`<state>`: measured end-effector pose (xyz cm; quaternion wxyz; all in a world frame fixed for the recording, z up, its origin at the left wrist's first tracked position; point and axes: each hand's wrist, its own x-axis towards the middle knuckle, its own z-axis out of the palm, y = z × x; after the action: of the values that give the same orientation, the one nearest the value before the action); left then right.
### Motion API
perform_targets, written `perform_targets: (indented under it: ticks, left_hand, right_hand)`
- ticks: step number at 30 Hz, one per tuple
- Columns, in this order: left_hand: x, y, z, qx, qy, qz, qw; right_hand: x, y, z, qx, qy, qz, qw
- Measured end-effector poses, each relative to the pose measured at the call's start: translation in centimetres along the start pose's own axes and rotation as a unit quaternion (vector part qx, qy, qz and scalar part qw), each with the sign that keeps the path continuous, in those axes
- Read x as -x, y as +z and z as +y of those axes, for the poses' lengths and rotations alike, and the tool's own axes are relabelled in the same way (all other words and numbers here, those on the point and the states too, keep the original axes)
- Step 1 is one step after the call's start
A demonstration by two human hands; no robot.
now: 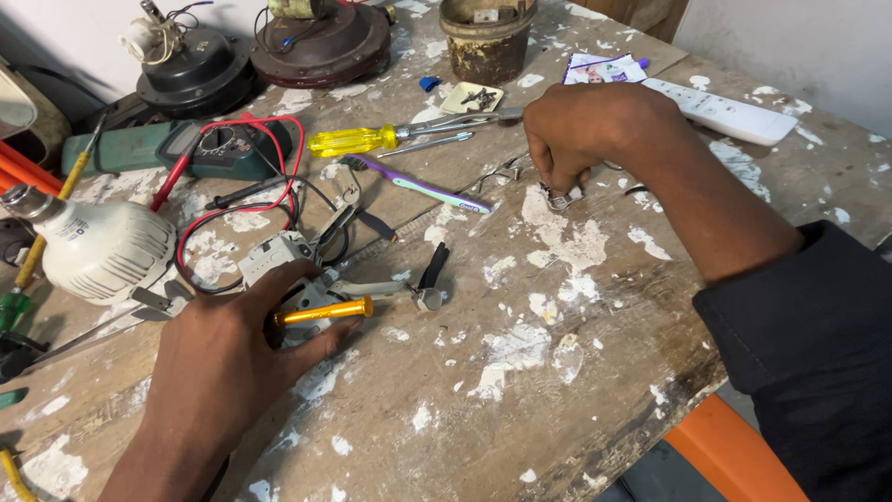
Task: The person repairs a small white drone on a cluttered workbench, using a screwdriver to work on the drone body and removing its propellers by hand. They then connect an LED light panel to a power strip and touch multimeter probes to the panel to test it.
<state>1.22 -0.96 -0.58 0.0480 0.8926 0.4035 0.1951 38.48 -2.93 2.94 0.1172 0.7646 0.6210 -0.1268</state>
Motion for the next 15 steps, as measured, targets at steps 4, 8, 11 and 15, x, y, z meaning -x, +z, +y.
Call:
perform_targets:
  ticks: [4, 8, 11, 15]
  left_hand:
    - [0.0, 0.0, -0.1, -0.004, -0.01, -0.008, 1.0]
    - [0.0, -0.1, -0.1, -0.009, -0.023, -0.024, 0.999]
    - [0.1, -0.1, -0.1, -0.01, -0.023, -0.024, 0.999]
    - [0.1, -0.1, 0.0, -0.036, -0.057, -0.053, 0.996]
  right_hand:
    - [0.6, -0.3, 0.4, 0.01, 0.022, 0.022, 0.999]
    - [1.0, -0.7, 0.5, -0.001, 0.022, 0.048, 0.999]
    - [1.1, -0.6, 0.1, -0.006, 0.031, 0.056, 0.998]
    - [1.3, -0.6, -0.2, -0.016, 0.048, 0.06, 0.997]
